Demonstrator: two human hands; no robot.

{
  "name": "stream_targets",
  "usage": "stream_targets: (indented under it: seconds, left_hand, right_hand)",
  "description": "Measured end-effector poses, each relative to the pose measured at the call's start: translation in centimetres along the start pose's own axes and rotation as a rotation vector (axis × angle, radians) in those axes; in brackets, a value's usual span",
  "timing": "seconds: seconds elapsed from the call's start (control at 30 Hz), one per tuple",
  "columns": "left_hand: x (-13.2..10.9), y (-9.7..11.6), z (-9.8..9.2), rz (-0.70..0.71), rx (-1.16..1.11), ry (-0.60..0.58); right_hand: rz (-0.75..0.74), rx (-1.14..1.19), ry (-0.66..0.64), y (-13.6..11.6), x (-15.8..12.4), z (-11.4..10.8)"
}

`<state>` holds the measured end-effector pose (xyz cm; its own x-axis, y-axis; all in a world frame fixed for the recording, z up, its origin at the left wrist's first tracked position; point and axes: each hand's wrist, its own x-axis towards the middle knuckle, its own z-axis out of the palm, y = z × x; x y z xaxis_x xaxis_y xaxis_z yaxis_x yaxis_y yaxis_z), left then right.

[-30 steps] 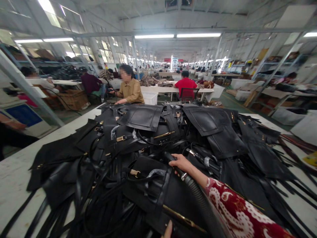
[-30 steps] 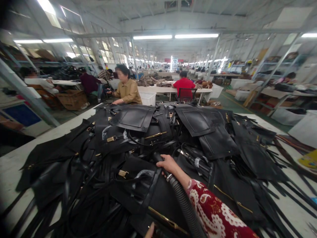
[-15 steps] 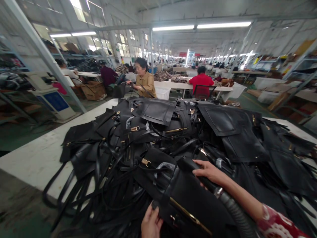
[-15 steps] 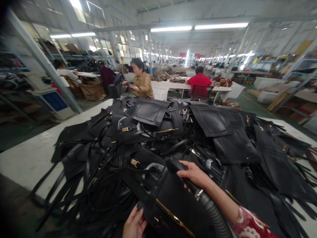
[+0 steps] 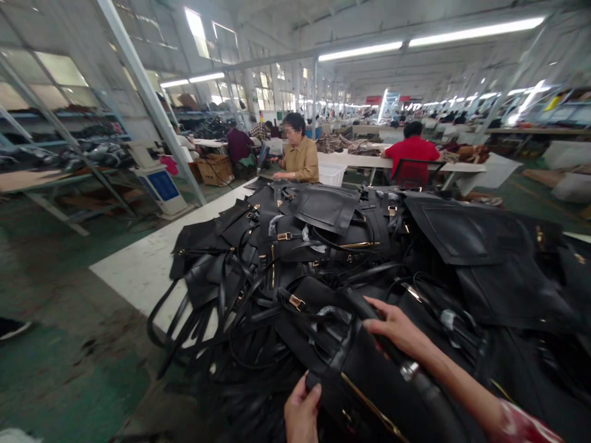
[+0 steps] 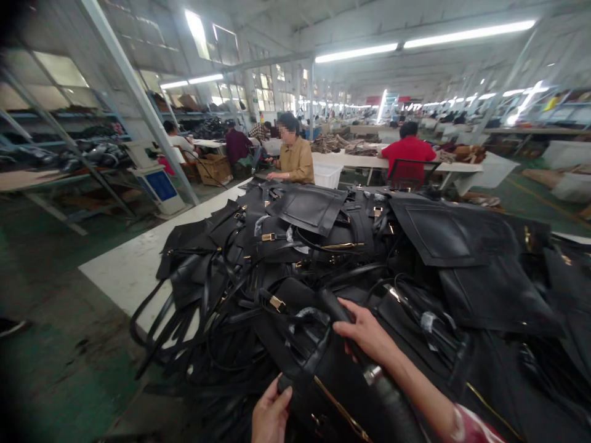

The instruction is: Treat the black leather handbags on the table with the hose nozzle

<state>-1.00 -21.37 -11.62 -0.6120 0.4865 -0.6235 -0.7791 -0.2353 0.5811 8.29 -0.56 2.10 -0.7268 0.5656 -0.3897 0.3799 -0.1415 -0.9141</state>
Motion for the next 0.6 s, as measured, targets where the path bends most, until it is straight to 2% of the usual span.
stream_targets:
  seconds: [0.1, 0.2, 0.33, 0.43, 0.5, 0.6]
  left_hand:
    - [-0.1, 0.1, -0.5, -0.002, -0.035, 0.004]
    - [-0.4, 0.1, -0.7, 0.011, -0.025, -0.014]
    - [-1.3, 0.0, -0.6, 0.053, -0.009, -0.097]
    - [-2.0, 0.1, -0.3, 0.045, -0.066, -0.142]
    - [-2.4, 0.2, 0.2, -0.02, -0.145, -0.156]
    - [-3.1, 0.3, 1.1, -0.111, -0.251, -0.15]
  right_hand:
    - [0.057, 0.053, -0.35, -0.5, -4.5, 1.3]
    - [0.051, 0.081, -0.455, -0.1, -6.7, 3.4]
    - [0.017, 0.108, -0.447, 1.0, -6.2, 6.5]
    - [0.037, 0.107, -0.396, 1.5, -5.6, 7.7]
    - [0.039, 0.143, -0.37, 1.7, -5.5, 7.5]
    - [0.0, 0.208, -0.323, 2.1, -6.0, 5.9]
